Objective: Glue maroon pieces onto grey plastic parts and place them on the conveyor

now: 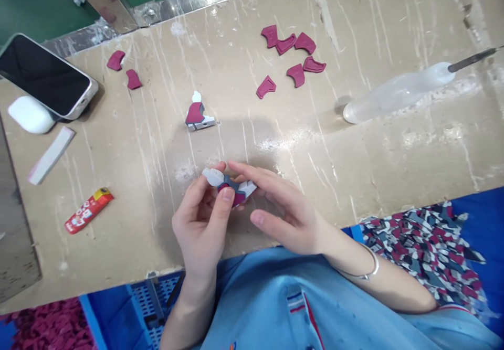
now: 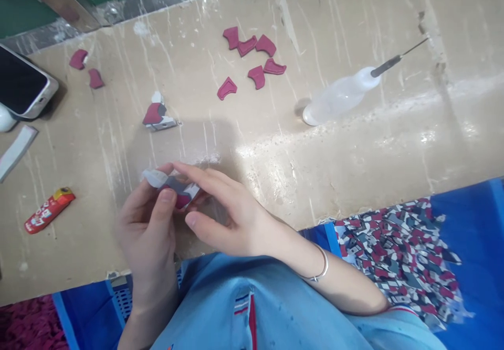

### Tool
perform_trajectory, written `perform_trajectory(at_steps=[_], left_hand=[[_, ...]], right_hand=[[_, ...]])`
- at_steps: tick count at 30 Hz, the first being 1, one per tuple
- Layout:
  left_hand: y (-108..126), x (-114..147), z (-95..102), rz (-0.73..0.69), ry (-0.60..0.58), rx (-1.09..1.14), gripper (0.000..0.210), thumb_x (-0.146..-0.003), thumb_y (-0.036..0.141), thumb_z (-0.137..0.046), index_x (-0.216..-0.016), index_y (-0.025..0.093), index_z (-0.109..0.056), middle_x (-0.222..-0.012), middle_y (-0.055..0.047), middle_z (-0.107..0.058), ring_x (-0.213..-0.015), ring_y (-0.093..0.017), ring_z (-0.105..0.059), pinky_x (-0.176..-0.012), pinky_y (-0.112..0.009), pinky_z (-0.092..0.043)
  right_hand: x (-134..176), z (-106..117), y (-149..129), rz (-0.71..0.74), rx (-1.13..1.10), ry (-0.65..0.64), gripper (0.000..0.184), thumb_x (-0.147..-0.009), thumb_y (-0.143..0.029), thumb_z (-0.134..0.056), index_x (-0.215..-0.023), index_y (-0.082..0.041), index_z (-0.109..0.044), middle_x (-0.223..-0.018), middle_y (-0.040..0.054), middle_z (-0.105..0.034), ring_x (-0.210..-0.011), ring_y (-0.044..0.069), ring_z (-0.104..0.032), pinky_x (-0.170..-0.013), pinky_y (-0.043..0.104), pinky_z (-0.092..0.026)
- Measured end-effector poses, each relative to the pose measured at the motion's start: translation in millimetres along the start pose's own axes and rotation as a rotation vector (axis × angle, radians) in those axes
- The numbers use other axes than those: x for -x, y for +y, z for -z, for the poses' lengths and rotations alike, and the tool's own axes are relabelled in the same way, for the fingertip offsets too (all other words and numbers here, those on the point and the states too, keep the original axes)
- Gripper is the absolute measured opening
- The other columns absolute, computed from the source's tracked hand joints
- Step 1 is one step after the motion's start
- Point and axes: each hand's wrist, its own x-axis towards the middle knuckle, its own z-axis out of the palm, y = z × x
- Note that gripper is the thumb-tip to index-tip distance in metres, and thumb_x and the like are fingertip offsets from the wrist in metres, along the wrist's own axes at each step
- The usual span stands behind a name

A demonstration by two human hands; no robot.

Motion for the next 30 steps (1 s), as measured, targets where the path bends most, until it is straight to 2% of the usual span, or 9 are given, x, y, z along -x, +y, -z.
perform_trajectory(at_steps=[2,5,9,14,17,21,24,30], left_hand=[[0,-1,-1.4,-0.022,0.000,0.008,0.028,-0.090,0.048,-0.090,-0.112,0.031,-0.088,-0.112,-0.002,-0.088,-0.082,-0.015,-0.082,-0.069,-0.021,-0.069],[-1,-1,-2.1,-0.052,0.006,0.026,0.027,-0.089,0.047,-0.091,-0.111,0.031,-0.087,-0.108,-0.001,-0.088,-0.087,-0.015,-0.083,-0.073,-0.020,-0.069],[-4,-1,-2.1,-0.120,0.006,0.018,0.024,-0.090,0.043,-0.091,-0.109,0.029,-0.086,-0.105,0.000,-0.087,-0.083,-0.013,-0.083,-0.070,-0.016,-0.068],[-5,-2,-4.2,-0.234,0.016,0.048,0.020,-0.090,0.033,-0.093,-0.107,0.028,-0.085,-0.099,0.003,-0.086,-0.082,-0.009,-0.082,-0.073,-0.011,-0.065],[-6,-1,-4.2,-0.259,0.016,0.038,0.019,-0.090,0.032,-0.092,-0.106,0.026,-0.083,-0.097,0.003,-0.084,-0.082,-0.009,-0.082,-0.073,-0.012,-0.065],[-8,-1,-2.9,-0.244,-0.017,0.049,0.020,-0.092,0.032,-0.091,-0.109,0.026,-0.083,-0.101,0.001,-0.084,-0.086,-0.011,-0.082,-0.075,-0.016,-0.066],[-8,-2,-2.6,-0.215,-0.017,0.138,0.020,-0.090,0.031,-0.093,-0.107,0.028,-0.084,-0.099,0.003,-0.084,-0.085,-0.009,-0.081,-0.075,-0.012,-0.065],[-3,-3,-1.2,-0.058,0.001,0.196,0.018,-0.084,0.032,-0.097,-0.097,0.027,-0.086,-0.081,0.005,-0.082,-0.061,-0.005,-0.072,-0.060,-0.009,-0.061]], right_hand=[[0,-3,1,-0.021,0.011,0.049,0.048,-0.110,-0.026,-0.058,-0.158,-0.024,-0.056,-0.143,0.0109,-0.075,-0.124,0.022,-0.075,-0.100,0.036,-0.068],[-3,-9,1,-0.028,0.014,0.103,0.047,-0.105,-0.017,-0.058,-0.152,-0.025,-0.062,-0.142,0.0096,-0.077,-0.119,0.022,-0.076,-0.098,0.035,-0.068],[-7,-12,0,-0.019,-0.018,0.152,0.049,-0.099,-0.007,-0.056,-0.143,-0.024,-0.069,-0.137,0.0077,-0.080,-0.117,0.019,-0.078,-0.096,0.031,-0.067],[-10,-11,-3,-0.007,-0.042,0.170,0.050,-0.098,-0.004,-0.053,-0.137,-0.027,-0.075,-0.131,0.0031,-0.083,-0.117,0.019,-0.079,-0.102,0.033,-0.066],[-11,-11,-4,-0.020,-0.059,0.176,0.048,-0.098,-0.003,-0.054,-0.134,-0.026,-0.077,-0.129,0.0029,-0.084,-0.113,0.018,-0.081,-0.098,0.032,-0.068],[-10,-11,-3,-0.036,-0.057,0.199,0.045,-0.095,-0.003,-0.055,-0.127,-0.023,-0.079,-0.122,0.0037,-0.086,-0.105,0.017,-0.082,-0.092,0.029,-0.068],[-10,-12,-3,-0.025,-0.043,0.195,0.043,-0.096,-0.004,-0.055,-0.127,-0.023,-0.078,-0.120,0.0037,-0.086,-0.104,0.017,-0.081,-0.093,0.030,-0.068],[-8,-11,-3,0.011,0.018,0.122,0.042,-0.096,-0.015,-0.065,-0.137,-0.023,-0.070,-0.129,0.0082,-0.082,-0.112,0.022,-0.079,-0.097,0.036,-0.067]])
